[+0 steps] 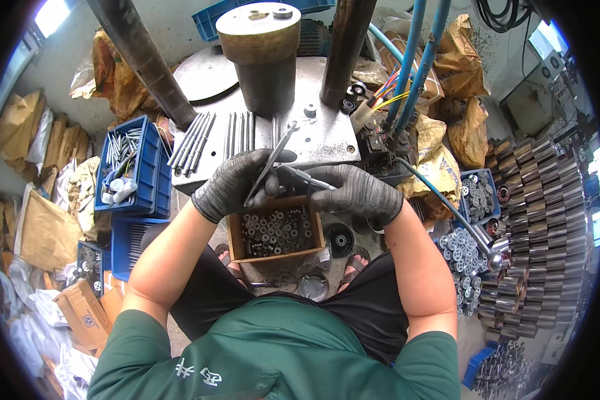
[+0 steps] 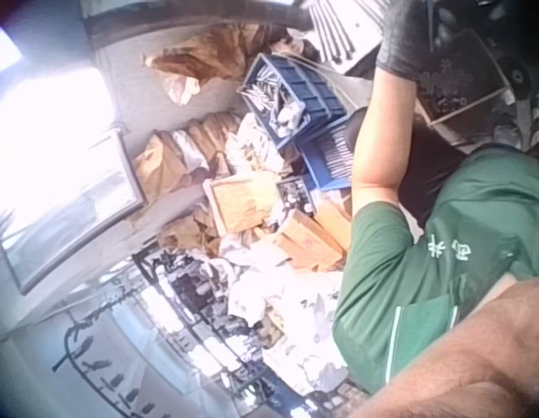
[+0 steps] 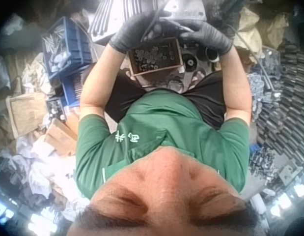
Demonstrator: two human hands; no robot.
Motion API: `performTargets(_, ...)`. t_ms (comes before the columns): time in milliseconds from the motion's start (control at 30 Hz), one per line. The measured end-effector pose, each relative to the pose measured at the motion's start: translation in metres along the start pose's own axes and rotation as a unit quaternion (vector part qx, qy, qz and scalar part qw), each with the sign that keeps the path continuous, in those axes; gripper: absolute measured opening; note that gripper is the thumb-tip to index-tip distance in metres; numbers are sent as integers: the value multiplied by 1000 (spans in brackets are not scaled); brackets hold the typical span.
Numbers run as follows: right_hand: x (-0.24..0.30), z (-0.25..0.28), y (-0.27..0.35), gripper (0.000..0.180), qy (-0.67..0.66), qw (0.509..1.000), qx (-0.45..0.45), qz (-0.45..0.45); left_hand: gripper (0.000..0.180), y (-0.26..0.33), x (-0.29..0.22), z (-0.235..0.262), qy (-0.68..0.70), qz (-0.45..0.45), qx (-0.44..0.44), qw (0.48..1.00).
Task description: Using digital calipers to measure and inspect the dimensions of metal rods at an industrial workbench.
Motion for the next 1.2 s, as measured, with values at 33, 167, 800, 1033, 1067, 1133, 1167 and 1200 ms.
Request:
performTargets(33, 1, 0, 1, 57, 0, 1000, 2, 2, 44, 0, -3, 0, -28, -14, -6, 1000)
performTargets(167, 1, 10, 11, 55, 9, 999, -27, -29, 43, 0, -14, 7, -103, -64, -65, 991)
performTargets(800, 18, 34, 43, 55, 68, 991, -115, 32, 33, 53, -97, 107, -801, -136, -445, 376)
performTargets(1033, 24, 36, 49, 55, 105, 987, -108, 59, 43, 59, -90, 129, -710, -117, -512, 469)
performTargets(1067, 26, 36, 51, 55, 96, 988, -109, 59, 41, 59, -91, 127, -725, -119, -498, 461)
performTargets(1133, 30, 38, 57, 54, 88, 988, -110, 63, 40, 61, -93, 121, -731, -94, -490, 465)
performTargets(1167, 30, 40, 60, 53, 88, 987, -119, 59, 39, 62, -94, 119, -735, -66, -483, 471)
performTargets(1200, 31, 42, 63, 53, 89, 986, -128, 54, 39, 61, -94, 126, -744, -56, -480, 462)
Point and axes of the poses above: each hand's wrist, its own y-axis away from the middle knuckle, its own z-axis out of the back of the hand, x = y × z, the point moved 6 cm from there along -y, towards the middle knuckle
